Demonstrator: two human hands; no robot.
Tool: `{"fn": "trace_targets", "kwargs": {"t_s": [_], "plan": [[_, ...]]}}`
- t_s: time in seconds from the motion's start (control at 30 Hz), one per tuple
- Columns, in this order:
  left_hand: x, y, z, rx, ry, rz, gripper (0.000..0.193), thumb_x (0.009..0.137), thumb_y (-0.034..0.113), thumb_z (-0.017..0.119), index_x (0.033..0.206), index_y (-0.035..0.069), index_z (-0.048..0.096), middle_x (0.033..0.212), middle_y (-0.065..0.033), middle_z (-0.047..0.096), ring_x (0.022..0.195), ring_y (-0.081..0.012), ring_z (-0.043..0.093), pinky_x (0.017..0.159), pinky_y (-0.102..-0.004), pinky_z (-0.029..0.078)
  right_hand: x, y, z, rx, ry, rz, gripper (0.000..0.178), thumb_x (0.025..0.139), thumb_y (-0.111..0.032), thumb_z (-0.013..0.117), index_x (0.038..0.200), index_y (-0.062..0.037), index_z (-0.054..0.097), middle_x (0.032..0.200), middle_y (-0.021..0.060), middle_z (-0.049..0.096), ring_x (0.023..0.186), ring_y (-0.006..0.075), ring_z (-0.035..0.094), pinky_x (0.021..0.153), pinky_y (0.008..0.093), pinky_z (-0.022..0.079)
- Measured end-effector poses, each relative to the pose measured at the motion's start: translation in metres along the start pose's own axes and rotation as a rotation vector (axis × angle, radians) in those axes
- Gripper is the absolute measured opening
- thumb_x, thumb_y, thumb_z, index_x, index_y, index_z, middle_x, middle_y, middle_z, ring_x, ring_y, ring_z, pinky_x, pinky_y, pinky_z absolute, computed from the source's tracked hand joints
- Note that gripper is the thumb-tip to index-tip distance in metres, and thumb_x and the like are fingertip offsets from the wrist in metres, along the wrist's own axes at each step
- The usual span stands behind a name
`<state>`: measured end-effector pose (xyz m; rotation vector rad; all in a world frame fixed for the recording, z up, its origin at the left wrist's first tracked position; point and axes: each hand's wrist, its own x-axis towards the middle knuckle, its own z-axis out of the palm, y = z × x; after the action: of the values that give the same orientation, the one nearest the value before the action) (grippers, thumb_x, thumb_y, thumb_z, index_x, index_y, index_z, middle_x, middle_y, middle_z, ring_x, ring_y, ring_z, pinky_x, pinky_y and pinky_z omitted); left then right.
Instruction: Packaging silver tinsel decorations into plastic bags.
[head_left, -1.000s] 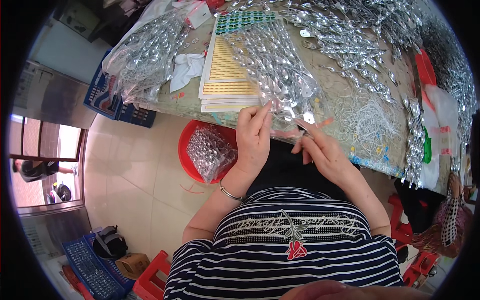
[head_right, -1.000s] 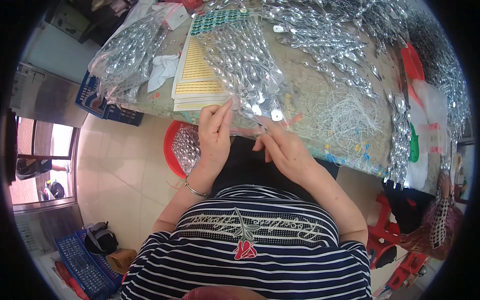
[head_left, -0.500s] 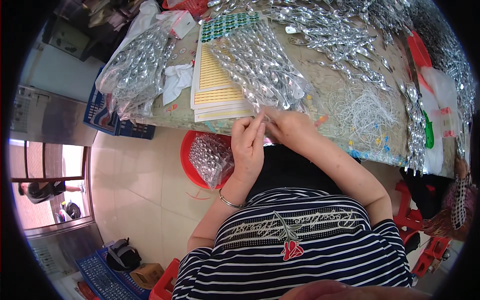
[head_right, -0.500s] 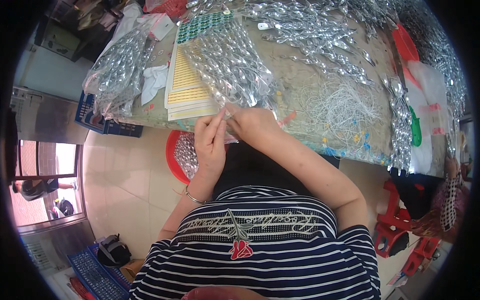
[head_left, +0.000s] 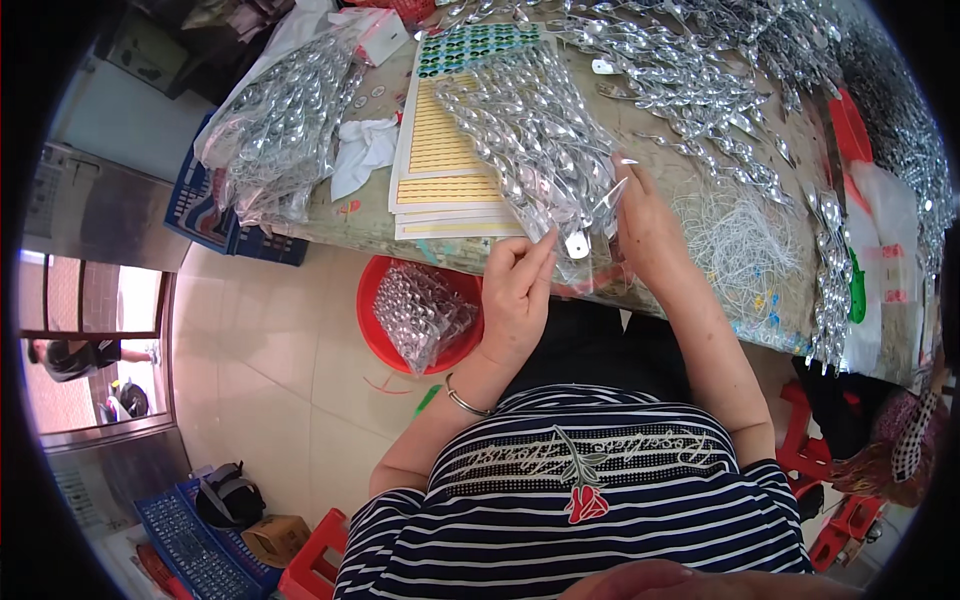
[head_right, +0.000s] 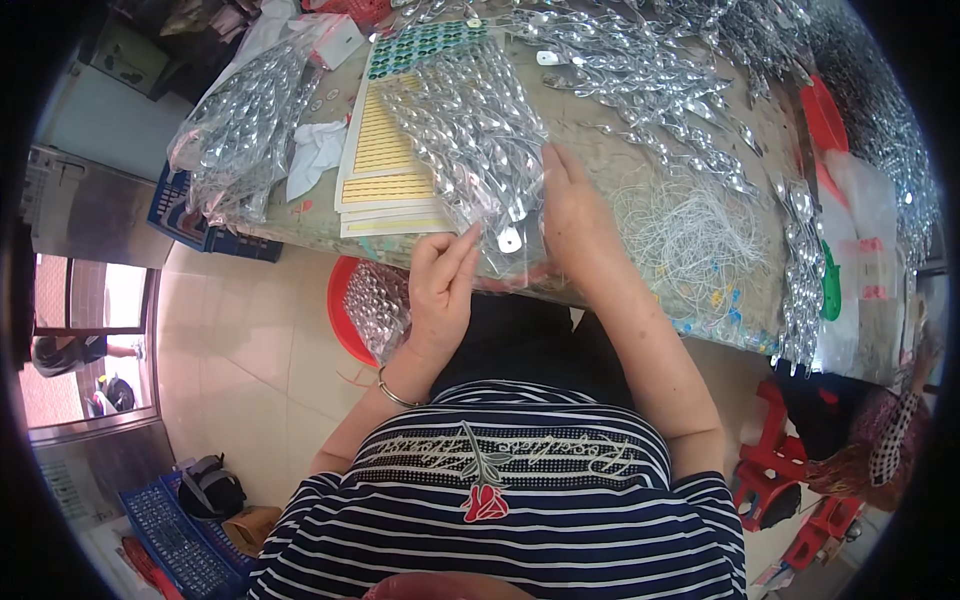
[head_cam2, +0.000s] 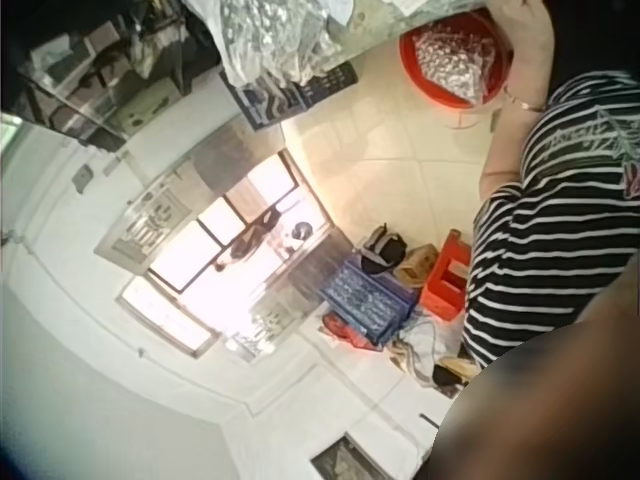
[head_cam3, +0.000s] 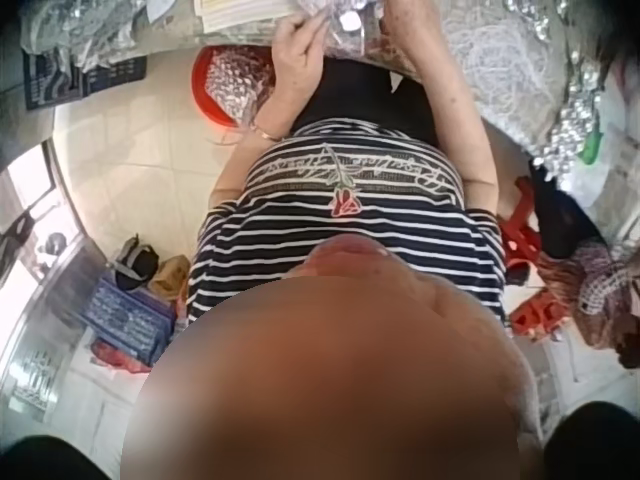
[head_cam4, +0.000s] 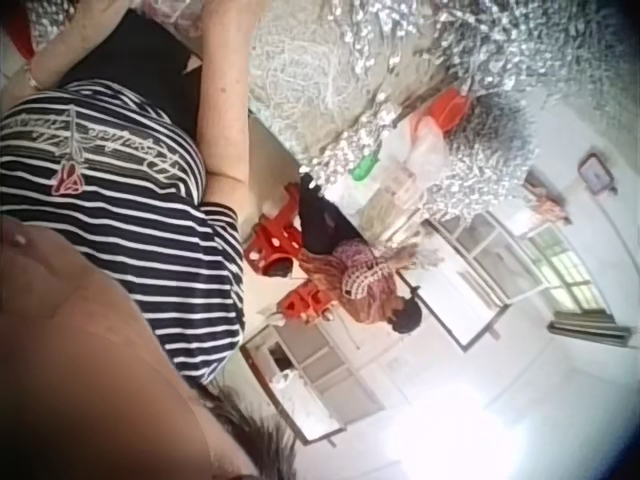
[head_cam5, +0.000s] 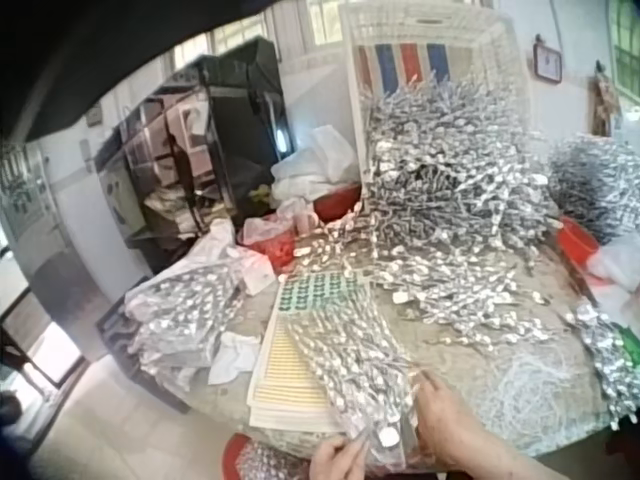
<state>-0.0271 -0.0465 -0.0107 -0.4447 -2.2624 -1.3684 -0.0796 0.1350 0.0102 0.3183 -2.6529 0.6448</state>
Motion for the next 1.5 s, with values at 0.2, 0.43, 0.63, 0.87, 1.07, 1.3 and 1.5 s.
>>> {"fn": "trace_targets", "kwargs": {"t_s": [0.2, 0.43, 0.63, 0.87, 1.07, 1.3, 1.5], "plan": [[0.002, 0.0, 0.0, -0.004, -0.01, -0.004, 0.028, 0.084, 0.002, 0.063, 0.111, 0.004, 0.065, 0.085, -0.0077, 0.049, 0.073, -0.0193, 0.05, 0.065, -0.029, 0.043, 0.007, -0.014, -0.013, 0.15, -0.105, 0.119, 0.027, 0.088, -0.011, 0.052, 0.114, -0.0049, 0.056, 0.106, 0.0186, 0.058, 0.09, 0.0382, 0.06, 0.072, 0.0456, 0.049], [0.002, -0.002, -0.001, -0.004, -0.018, -0.001, 0.027, 0.083, 0.002, 0.064, 0.11, 0.003, 0.065, 0.086, -0.0085, 0.05, 0.074, -0.0208, 0.052, 0.066, -0.0293, 0.044, 0.003, -0.012, -0.016, 0.17, -0.08, 0.034, 0.023, 0.09, -0.021, 0.056, 0.104, -0.0033, 0.062, 0.091, 0.0193, 0.062, 0.073, 0.0368, 0.061, 0.065, 0.0423, 0.047], [0.0, -0.002, -0.002, -0.008, -0.046, -0.049, 0.027, 0.085, 0.003, 0.061, 0.111, 0.004, 0.066, 0.088, -0.0078, 0.051, 0.079, -0.0195, 0.052, 0.071, -0.0275, 0.043, 0.002, -0.014, -0.018, 0.115, -0.19, 0.121, 0.027, 0.094, -0.026, 0.05, 0.104, -0.0043, 0.062, 0.068, 0.0177, 0.061, 0.063, 0.0338, 0.062, 0.061, 0.0417, 0.047], [0.002, 0.002, -0.002, -0.008, -0.03, -0.031, 0.026, 0.084, 0.002, 0.063, 0.109, 0.003, 0.066, 0.087, -0.0084, 0.051, 0.073, -0.0201, 0.052, 0.066, -0.0286, 0.044, -0.005, -0.009, -0.023, 0.398, -0.187, 0.178, 0.027, 0.094, -0.016, 0.048, 0.112, -0.0001, 0.059, 0.07, 0.014, 0.061, 0.059, 0.0216, 0.062, 0.057, 0.0336, 0.048], [0.002, 0.002, -0.005, -0.011, -0.056, -0.056, 0.026, 0.085, 0.003, 0.061, 0.111, 0.004, 0.066, 0.087, -0.0067, 0.051, 0.078, -0.0184, 0.052, 0.07, -0.0269, 0.043, -0.002, -0.017, -0.034, 0.52, -0.144, 0.248, 0.028, 0.094, -0.012, 0.048, 0.117, 0.0015, 0.056, 0.074, 0.0057, 0.06, 0.063, 0.0112, 0.056, 0.059, 0.0259, 0.046], [0.004, 0.006, -0.006, -0.009, -0.025, -0.018, 0.026, 0.085, 0.002, 0.061, 0.11, 0.003, 0.066, 0.087, -0.0072, 0.051, 0.076, -0.0184, 0.052, 0.067, -0.027, 0.043, 0.0, -0.035, -0.041, 0.849, -0.304, 0.498, 0.028, 0.095, -0.014, 0.05, 0.117, 0.0011, 0.057, 0.071, -0.0002, 0.055, 0.059, 0.0048, 0.05, 0.054, 0.0212, 0.041], [0.002, 0.004, -0.007, -0.007, -0.012, -0.025, 0.027, 0.085, 0.001, 0.062, 0.111, 0.003, 0.065, 0.086, -0.0074, 0.051, 0.076, -0.0192, 0.052, 0.067, -0.0281, 0.044, -0.006, -0.039, -0.04, 0.819, -0.251, 0.473, 0.027, 0.094, -0.013, 0.052, 0.117, 0.0009, 0.057, 0.069, -0.0002, 0.054, 0.059, 0.0052, 0.051, 0.051, 0.0213, 0.041]]}}
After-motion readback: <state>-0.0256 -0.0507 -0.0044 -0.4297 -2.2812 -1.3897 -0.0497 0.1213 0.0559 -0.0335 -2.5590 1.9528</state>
